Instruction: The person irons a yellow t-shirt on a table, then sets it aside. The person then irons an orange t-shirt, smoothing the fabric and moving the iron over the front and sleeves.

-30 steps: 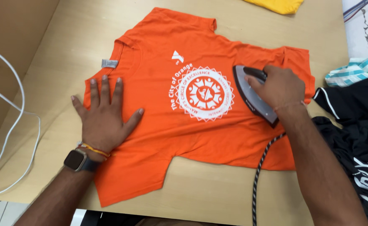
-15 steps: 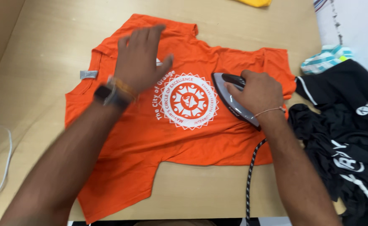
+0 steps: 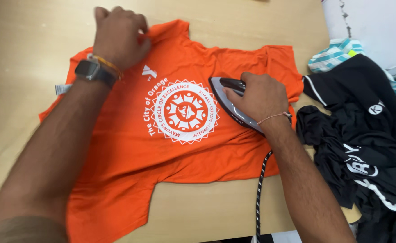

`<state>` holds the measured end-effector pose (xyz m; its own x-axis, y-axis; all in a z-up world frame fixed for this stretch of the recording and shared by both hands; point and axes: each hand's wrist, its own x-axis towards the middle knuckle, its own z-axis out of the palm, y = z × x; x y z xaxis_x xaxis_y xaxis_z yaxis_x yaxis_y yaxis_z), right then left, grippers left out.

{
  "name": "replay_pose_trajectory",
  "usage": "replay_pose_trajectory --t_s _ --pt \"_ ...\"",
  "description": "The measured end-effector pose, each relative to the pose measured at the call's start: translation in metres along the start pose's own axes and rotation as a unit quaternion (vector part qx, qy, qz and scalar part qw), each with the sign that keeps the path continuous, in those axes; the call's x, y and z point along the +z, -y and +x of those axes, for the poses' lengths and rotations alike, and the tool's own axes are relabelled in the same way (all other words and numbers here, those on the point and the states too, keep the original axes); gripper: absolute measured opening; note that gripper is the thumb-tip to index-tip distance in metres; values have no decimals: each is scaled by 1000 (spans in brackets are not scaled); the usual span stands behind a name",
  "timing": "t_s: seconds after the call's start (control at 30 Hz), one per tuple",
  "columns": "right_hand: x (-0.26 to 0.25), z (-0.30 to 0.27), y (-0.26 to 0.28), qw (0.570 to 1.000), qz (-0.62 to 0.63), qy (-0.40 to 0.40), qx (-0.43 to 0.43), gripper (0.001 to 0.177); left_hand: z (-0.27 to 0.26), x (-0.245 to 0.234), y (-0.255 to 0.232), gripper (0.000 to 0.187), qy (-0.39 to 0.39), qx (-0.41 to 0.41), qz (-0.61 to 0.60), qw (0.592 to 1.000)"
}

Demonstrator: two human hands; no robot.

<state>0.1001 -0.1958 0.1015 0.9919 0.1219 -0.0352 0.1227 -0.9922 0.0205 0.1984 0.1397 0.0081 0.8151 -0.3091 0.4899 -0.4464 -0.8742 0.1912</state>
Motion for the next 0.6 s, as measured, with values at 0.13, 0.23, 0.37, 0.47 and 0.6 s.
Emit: replay_pose_trajectory --t_s 0.13,0.23,0.37,0.47,0.6 --pt "-2 1 -1 1000 -11 -6 -10 50 -42 -51 -62 25 153 81 -149 974" --pt "-2 1 1 999 -21 -13 -21 50 -52 -68 -75 33 127 69 -146 979" --pt "-4 1 6 1000 -18 0 -7 51 -53 -64 -71 37 84 -21 -108 990" --pt "-5 0 4 1000 -28 -7 -8 51 -50 -52 -74 43 117 16 -104 988" --pt "-4 -1 4 1000 -27 -4 -7 52 -43 -39 -80 45 129 3 -109 986"
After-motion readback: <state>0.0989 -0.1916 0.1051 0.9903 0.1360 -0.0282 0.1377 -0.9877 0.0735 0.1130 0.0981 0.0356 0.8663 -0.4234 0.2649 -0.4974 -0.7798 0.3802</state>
